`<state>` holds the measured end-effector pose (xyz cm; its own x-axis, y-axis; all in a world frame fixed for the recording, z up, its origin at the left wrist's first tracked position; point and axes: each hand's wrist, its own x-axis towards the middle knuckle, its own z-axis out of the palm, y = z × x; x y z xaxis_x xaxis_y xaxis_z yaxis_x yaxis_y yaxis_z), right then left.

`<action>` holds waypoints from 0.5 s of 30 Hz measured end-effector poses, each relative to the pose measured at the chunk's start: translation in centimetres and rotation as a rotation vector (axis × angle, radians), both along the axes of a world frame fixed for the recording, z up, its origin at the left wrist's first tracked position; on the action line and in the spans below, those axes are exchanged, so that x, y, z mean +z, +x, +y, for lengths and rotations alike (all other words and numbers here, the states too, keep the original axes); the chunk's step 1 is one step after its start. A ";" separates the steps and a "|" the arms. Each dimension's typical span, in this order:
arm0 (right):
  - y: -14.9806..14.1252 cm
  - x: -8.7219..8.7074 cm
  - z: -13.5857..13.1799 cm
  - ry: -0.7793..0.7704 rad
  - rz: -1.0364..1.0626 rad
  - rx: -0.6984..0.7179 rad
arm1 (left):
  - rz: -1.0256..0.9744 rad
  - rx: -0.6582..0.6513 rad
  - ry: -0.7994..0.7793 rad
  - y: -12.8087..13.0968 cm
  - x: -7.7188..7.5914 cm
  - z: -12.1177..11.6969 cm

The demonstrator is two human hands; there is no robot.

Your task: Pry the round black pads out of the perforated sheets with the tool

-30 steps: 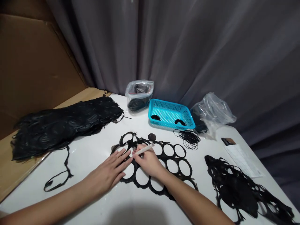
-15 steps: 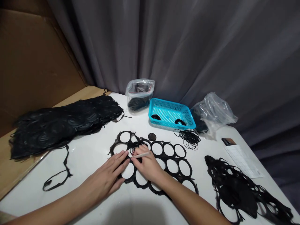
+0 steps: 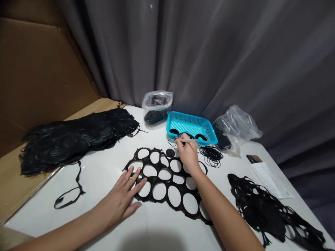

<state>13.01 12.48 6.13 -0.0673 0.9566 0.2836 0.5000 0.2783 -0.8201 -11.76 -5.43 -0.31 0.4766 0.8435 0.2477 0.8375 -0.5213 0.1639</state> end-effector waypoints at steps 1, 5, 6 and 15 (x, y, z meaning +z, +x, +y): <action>-0.1 0.0 -0.2 -0.139 0.125 0.051 | -0.006 -0.001 0.000 0.0 0.2 -0.1; -1.7 -0.3 -3.5 -0.652 0.603 0.279 | -0.002 -0.046 0.023 0.0 1.2 -1.5; -2.2 -0.3 -4.6 -0.731 0.676 0.310 | 0.000 -0.057 0.033 0.0 1.3 -2.1; -3.5 -1.1 -13.2 -0.628 0.193 0.571 | -0.007 -0.032 0.061 0.6 1.0 -5.8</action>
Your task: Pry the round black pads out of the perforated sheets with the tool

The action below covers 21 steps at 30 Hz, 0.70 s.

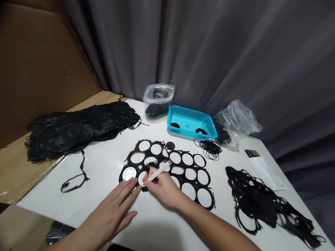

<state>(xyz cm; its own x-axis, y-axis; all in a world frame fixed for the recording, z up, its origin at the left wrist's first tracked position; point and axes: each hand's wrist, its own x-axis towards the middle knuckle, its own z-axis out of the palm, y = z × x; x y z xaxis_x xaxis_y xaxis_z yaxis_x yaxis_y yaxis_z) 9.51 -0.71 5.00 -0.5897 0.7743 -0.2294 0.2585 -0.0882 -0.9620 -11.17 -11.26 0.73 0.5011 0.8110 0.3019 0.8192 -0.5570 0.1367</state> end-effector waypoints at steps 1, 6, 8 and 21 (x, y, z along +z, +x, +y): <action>0.0 -0.3 -0.5 0.092 -0.072 0.018 | -0.003 0.008 -0.003 0.1 0.0 -0.1; -0.2 -1.3 -1.7 0.337 -0.191 0.001 | -0.015 0.017 -0.003 0.2 -0.2 -0.3; -0.3 -1.4 -1.8 0.379 -0.199 0.005 | 0.000 0.016 0.001 0.3 -0.2 -0.4; 1.1 -1.5 0.6 1.050 -0.262 0.149 | -0.034 0.041 0.023 0.4 -0.4 -0.4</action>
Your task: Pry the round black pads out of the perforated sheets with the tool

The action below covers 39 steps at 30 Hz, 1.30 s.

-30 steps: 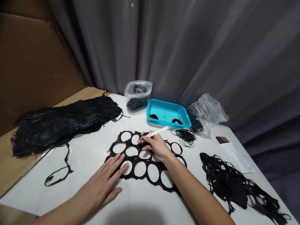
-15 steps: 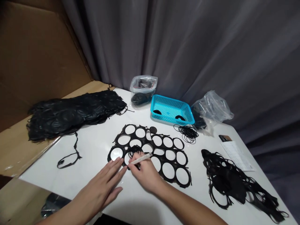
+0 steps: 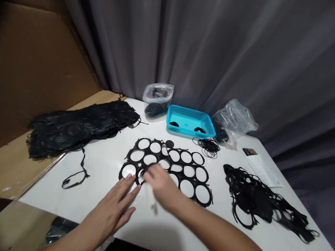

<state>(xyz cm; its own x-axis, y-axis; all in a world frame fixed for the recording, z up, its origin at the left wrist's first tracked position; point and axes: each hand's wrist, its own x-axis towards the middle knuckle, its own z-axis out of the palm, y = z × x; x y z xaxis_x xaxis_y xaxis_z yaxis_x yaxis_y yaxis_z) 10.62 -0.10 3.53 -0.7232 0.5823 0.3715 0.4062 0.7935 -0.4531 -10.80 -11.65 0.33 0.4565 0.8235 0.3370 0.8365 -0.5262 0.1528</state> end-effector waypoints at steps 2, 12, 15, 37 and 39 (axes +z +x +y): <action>1.2 0.8 3.7 0.036 0.144 -0.300 | 0.020 -0.013 0.006 0.0 0.1 0.0; -4.0 1.1 4.5 -1.261 0.584 -0.250 | -0.005 0.045 0.035 -1.2 1.6 -0.4; -5.8 0.8 2.0 -1.355 0.586 -0.134 | 0.017 0.110 0.064 -2.0 1.4 -0.6; -6.3 -0.1 -1.6 -0.595 0.138 -0.014 | 0.117 0.094 0.074 -2.6 0.6 -1.3; -6.4 -0.1 -1.6 -0.633 0.130 -0.059 | 0.118 0.095 0.071 -2.6 0.6 -1.3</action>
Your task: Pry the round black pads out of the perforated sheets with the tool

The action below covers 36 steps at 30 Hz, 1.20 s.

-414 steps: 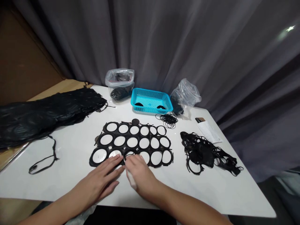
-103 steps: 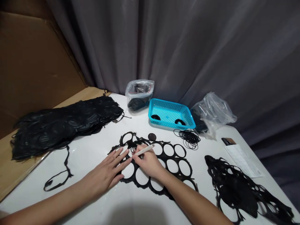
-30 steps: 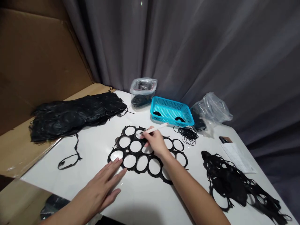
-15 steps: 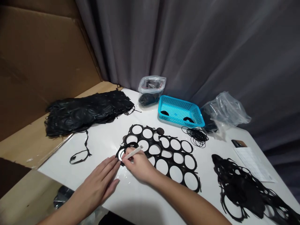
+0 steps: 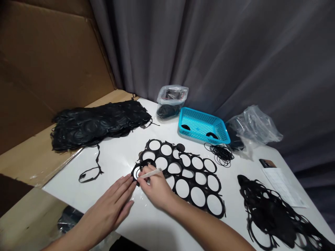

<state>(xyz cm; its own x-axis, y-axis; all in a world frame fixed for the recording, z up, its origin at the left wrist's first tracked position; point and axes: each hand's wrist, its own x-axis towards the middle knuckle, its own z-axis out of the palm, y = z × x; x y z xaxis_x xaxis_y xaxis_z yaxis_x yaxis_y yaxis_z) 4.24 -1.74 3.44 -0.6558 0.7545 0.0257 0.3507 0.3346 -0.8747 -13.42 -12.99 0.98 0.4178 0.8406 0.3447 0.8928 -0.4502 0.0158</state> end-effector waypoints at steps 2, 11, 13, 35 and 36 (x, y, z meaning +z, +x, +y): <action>0.0 0.0 0.0 -0.024 -0.024 -0.013 | 0.001 0.003 0.003 0.0 0.1 0.0; 0.0 -0.3 -0.2 0.094 -0.063 0.022 | -0.012 0.029 0.021 0.2 0.1 -0.1; 0.0 -0.7 -0.9 0.206 -0.076 0.054 | 0.001 0.029 0.023 0.3 0.0 -0.1; 12.1 5.1 3.2 -0.503 0.015 -0.176 | -0.207 -0.051 -0.109 -2.7 4.3 8.2; 12.7 5.2 2.8 -0.462 -0.009 -0.188 | -0.213 -0.054 -0.102 -2.5 4.6 9.6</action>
<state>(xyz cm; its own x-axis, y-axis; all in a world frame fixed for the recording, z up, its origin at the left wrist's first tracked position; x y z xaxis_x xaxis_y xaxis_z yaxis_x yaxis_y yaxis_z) 16.89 1.10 8.62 -0.5059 0.7910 -0.3442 0.3760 -0.1569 -0.9132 -15.88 -3.35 5.62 0.3900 0.8541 0.3441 0.8390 -0.4836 0.2494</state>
